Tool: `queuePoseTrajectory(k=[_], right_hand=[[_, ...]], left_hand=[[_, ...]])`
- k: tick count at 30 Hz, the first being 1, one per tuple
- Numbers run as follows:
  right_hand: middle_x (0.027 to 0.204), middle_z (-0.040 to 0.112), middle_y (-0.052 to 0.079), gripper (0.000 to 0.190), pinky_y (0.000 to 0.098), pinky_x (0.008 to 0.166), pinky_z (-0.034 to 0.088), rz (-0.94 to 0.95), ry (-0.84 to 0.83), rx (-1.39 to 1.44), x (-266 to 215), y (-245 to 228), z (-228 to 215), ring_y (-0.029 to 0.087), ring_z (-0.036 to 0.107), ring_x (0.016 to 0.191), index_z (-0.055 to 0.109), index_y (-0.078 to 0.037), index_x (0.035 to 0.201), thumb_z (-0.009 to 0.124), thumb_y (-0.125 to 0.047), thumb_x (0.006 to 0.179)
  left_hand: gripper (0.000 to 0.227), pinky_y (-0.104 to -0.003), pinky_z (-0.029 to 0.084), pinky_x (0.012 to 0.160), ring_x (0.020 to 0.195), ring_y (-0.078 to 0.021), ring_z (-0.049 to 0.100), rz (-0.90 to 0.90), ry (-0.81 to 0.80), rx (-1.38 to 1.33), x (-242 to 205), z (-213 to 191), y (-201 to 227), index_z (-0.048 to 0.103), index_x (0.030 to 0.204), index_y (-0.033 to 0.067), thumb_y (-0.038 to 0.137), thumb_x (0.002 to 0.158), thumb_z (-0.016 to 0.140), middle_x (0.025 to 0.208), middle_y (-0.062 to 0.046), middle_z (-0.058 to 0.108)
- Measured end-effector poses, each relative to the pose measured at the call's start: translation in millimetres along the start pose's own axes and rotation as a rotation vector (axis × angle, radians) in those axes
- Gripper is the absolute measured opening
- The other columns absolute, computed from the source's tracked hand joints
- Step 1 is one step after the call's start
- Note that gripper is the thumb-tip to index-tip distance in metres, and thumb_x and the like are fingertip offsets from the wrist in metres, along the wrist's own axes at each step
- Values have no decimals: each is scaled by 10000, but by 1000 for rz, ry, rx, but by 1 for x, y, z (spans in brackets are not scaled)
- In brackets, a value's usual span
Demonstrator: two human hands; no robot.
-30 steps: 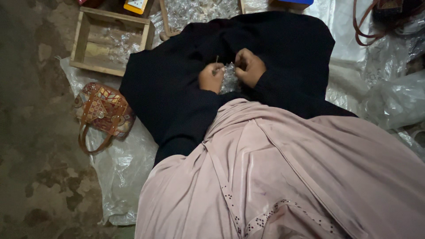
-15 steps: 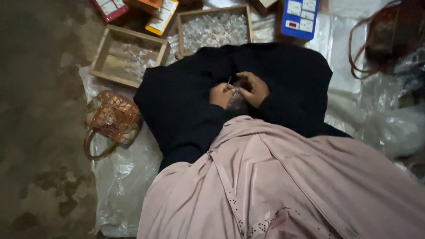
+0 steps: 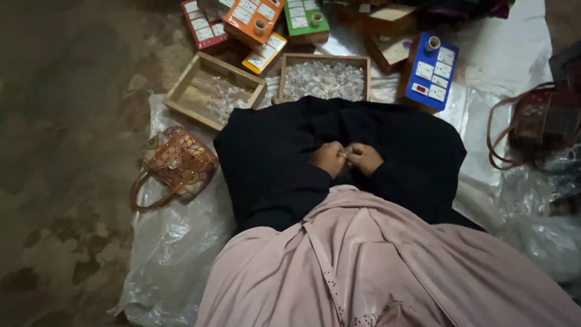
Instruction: The person sits on the floor and uses a small tool to manipulate and assemble small electrical components, likely switches or sockets, while surrounded by wooden boxes and packaging materials.
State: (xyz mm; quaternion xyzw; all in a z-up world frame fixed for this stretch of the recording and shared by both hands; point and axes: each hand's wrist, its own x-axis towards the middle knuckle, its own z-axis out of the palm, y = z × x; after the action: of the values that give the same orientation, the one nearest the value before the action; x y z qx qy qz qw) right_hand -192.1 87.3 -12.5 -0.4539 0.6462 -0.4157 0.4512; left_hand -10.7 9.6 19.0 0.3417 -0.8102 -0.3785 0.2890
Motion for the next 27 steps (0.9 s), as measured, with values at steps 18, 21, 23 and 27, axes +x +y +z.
queuePoseTrajectory(k=[18, 21, 23, 27], right_hand=[[823, 714, 93, 158, 311, 650, 533, 97, 241, -183, -6, -13, 1, 160, 653, 716, 728, -34, 962, 637, -154, 912], [897, 735, 70, 175, 285, 721, 551, 10, 275, -17, -2, -7, -6, 137, 677, 792, 723, -24, 1019, 616, -146, 950], [961, 738, 56, 183, 271, 770, 554, -18, 188, 166, -2, -4, -8, 128, 685, 841, 704, -18, 1075, 625, -161, 991], [977, 740, 57, 202, 269, 788, 554, 21, 172, 271, -4, -1, -11, 133, 695, 858, 703, -12, 1119, 612, -143, 995]], left_hand=[[281, -461, 561, 720, 816, -355, 717, -183, -95, -57, 1, -9, 9, 675, 899, 62, 320, 829, 764, 889, -177, 728], [190, -505, 526, 772, 902, -396, 686, -91, -122, -41, -1, -14, 10, 694, 981, 90, 264, 921, 648, 957, -178, 724], [190, -505, 526, 799, 929, -396, 682, -69, -163, 3, -1, -13, 10, 690, 991, 93, 256, 947, 602, 968, -172, 720], [193, -514, 527, 806, 953, -387, 684, -68, -219, 91, -1, -9, 11, 698, 979, 101, 254, 951, 584, 973, -166, 721]])
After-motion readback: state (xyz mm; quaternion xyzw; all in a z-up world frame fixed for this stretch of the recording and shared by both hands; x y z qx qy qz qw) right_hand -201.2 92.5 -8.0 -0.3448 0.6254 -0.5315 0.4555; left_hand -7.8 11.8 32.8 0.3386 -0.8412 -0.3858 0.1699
